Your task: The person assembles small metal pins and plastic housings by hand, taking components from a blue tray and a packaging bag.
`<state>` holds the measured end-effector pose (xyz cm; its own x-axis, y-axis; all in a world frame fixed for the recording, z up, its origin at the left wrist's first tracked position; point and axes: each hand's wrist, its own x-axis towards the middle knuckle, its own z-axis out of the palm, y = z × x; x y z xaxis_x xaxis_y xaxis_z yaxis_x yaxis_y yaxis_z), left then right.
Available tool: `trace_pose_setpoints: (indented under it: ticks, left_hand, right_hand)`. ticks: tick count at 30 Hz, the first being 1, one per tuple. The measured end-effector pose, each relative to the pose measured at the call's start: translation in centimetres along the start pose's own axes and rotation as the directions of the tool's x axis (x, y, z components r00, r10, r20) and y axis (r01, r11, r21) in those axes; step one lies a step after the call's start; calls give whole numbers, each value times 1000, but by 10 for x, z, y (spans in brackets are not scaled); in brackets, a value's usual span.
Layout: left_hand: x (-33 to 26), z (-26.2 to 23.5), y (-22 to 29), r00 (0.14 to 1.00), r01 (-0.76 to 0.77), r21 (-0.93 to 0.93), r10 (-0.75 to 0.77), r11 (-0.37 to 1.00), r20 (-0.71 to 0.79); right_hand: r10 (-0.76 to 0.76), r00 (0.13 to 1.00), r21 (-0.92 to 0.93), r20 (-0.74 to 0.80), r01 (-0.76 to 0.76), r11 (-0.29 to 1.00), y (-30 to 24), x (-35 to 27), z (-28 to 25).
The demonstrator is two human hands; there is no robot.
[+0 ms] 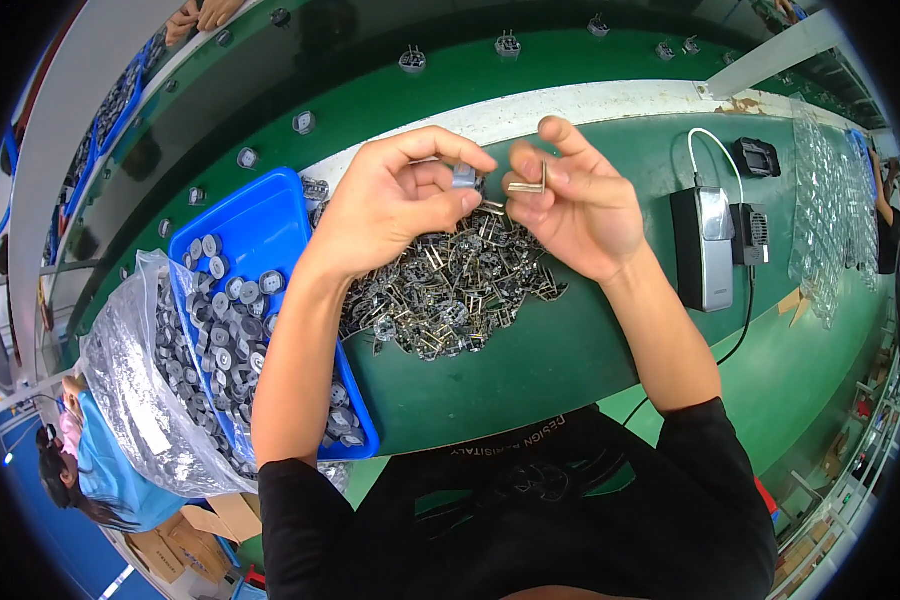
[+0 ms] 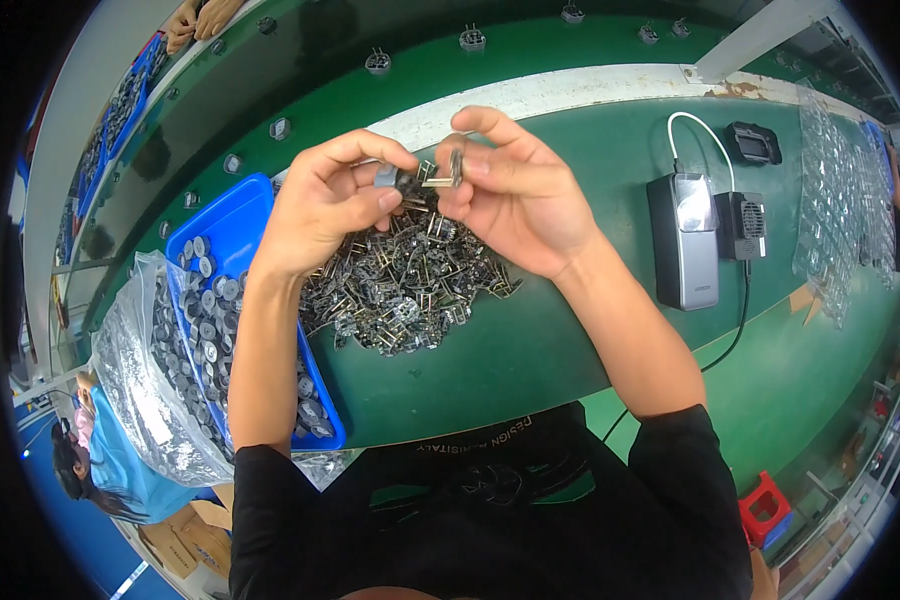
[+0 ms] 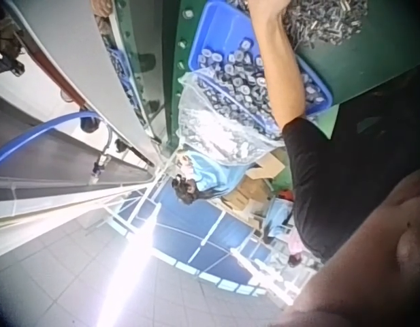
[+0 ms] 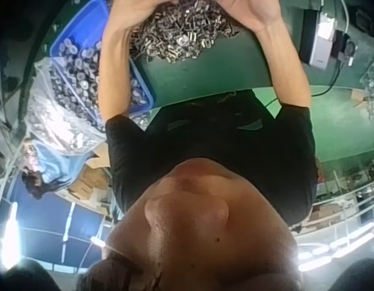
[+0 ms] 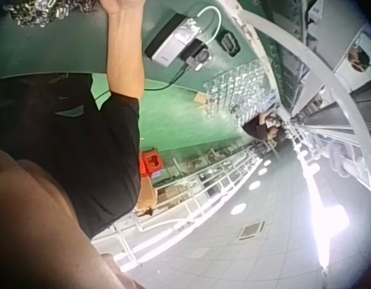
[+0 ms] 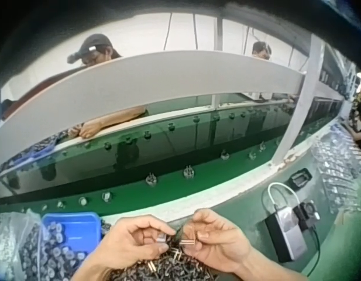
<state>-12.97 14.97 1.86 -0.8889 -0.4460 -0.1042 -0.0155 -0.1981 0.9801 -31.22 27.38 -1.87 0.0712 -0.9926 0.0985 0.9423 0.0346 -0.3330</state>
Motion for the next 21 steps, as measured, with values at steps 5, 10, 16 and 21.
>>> trace_pose_setpoints:
  ticks: [5, 10, 16, 21]
  left_hand:
    - [0, -7, 3, 995, 48, 18, -46, 999, -93]
    - [1, -13, -6, 998, -63, -231, 60, 971, -18]
    - [1, -3, -4, 998, -67, -232, 65, 970, -15]
    - [2, -3, -6, 996, -78, -186, 69, 980, -54]
  right_hand:
    - [-118, 993, -88, 8, 118, 989, -10, -1, -9]
    - [-211, 964, -409, -163, 129, 903, -8, -2, 13]
    - [-659, 716, -959, 232, 281, -33, 7, -1, 14]
    - [-438, 584, -710, 684, 393, -584, 11, 3, 23]
